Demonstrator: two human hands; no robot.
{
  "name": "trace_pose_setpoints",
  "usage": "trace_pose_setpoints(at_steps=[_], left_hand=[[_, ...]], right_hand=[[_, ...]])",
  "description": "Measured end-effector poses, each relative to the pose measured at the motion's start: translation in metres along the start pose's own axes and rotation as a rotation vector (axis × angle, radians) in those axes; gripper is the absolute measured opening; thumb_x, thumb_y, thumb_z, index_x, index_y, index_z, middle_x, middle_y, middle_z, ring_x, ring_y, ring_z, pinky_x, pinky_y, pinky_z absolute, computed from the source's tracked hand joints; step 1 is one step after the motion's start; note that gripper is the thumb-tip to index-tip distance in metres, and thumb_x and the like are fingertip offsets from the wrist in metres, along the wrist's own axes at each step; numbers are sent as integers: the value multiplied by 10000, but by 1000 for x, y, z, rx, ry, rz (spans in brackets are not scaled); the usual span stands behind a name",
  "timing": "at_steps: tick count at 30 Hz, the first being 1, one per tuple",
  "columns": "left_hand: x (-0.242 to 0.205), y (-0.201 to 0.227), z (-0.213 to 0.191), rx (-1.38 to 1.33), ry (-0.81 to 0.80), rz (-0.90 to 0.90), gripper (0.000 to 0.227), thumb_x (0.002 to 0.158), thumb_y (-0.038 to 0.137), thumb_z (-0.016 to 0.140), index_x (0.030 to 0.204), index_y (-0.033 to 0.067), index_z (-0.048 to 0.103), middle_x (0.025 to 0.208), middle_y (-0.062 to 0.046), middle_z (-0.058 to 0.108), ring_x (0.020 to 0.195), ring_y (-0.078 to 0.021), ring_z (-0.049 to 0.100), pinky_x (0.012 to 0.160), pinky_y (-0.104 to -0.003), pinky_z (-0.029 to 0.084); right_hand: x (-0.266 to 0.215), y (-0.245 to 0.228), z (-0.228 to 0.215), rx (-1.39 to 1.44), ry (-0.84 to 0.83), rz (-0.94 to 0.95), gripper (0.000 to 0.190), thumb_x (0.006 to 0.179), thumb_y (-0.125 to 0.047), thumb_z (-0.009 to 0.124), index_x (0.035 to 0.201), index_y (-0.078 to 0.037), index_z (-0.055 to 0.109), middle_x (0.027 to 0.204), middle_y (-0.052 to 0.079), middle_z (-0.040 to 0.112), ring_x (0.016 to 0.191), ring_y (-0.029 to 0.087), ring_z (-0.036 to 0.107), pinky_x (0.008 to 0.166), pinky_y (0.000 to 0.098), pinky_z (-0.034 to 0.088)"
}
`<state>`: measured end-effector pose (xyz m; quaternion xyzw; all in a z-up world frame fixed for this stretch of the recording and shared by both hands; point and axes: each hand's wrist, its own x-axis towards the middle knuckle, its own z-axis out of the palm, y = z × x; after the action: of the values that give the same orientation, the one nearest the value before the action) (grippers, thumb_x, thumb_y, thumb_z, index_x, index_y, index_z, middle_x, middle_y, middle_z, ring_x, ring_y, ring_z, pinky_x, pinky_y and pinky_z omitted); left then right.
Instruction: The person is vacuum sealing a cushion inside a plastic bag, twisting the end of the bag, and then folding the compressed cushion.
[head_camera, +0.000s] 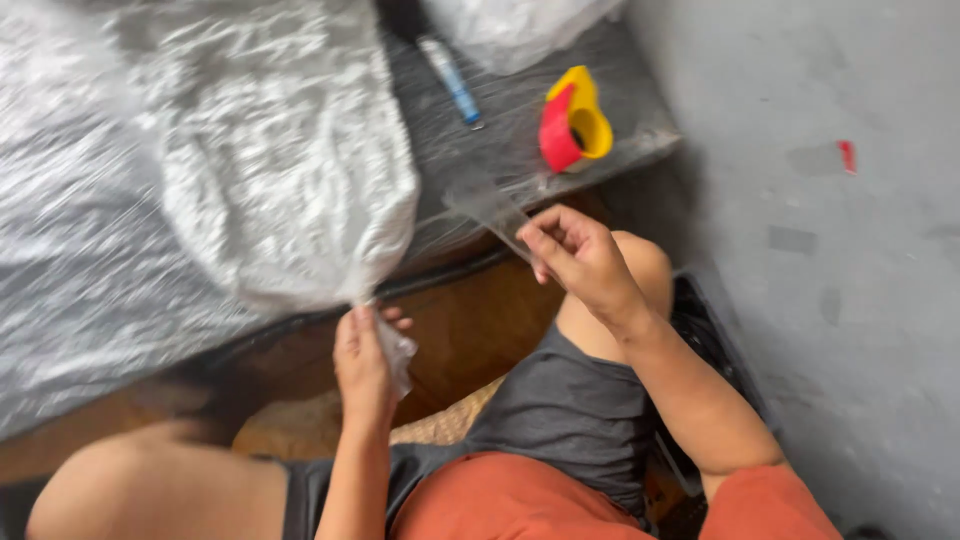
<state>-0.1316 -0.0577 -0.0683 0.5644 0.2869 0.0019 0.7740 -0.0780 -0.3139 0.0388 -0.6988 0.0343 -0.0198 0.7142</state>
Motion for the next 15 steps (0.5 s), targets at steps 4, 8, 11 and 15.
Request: trace_pose_setpoints(at_steps=[4, 8, 11, 15], left_hand=[[2, 1, -3, 91, -14, -13, 398, 1084, 376, 488, 1166, 22, 652, 774, -98, 634, 605, -160, 641, 447, -319, 569], [7, -9, -2, 56, -87, -41, 385, 1084, 391, 462, 1107, 66, 666, 723, -53, 551, 567, -142, 572, 426, -312, 527], [7, 1, -2, -182, -130, -99, 597, 1087, 560, 332, 824, 102, 611, 619, 10, 472, 502, -85, 501, 392, -219, 441], [1, 24, -4, -243, -183, -79, 772, 1030, 720, 135, 762, 128, 551, 557, 6, 422, 456, -97, 476, 408, -224, 433]], right_hand=[[-17, 11, 47, -308, -270, 133, 135, 970, -166, 707, 978, -36, 742, 543, 84, 635, 452, 120, 634, 467, 215, 516], [-14, 17, 73, -469, -389, 180, 109, 935, -188, 748, 929, -81, 770, 548, 28, 616, 507, 71, 517, 506, 216, 425], [-6, -1, 92, -591, -487, 197, 109, 917, -188, 742, 895, -82, 762, 550, 36, 600, 525, 108, 493, 531, 266, 428], [1, -5, 102, -657, -527, 222, 117, 916, -211, 739, 896, -98, 765, 565, 21, 598, 553, 102, 490, 559, 260, 433]])
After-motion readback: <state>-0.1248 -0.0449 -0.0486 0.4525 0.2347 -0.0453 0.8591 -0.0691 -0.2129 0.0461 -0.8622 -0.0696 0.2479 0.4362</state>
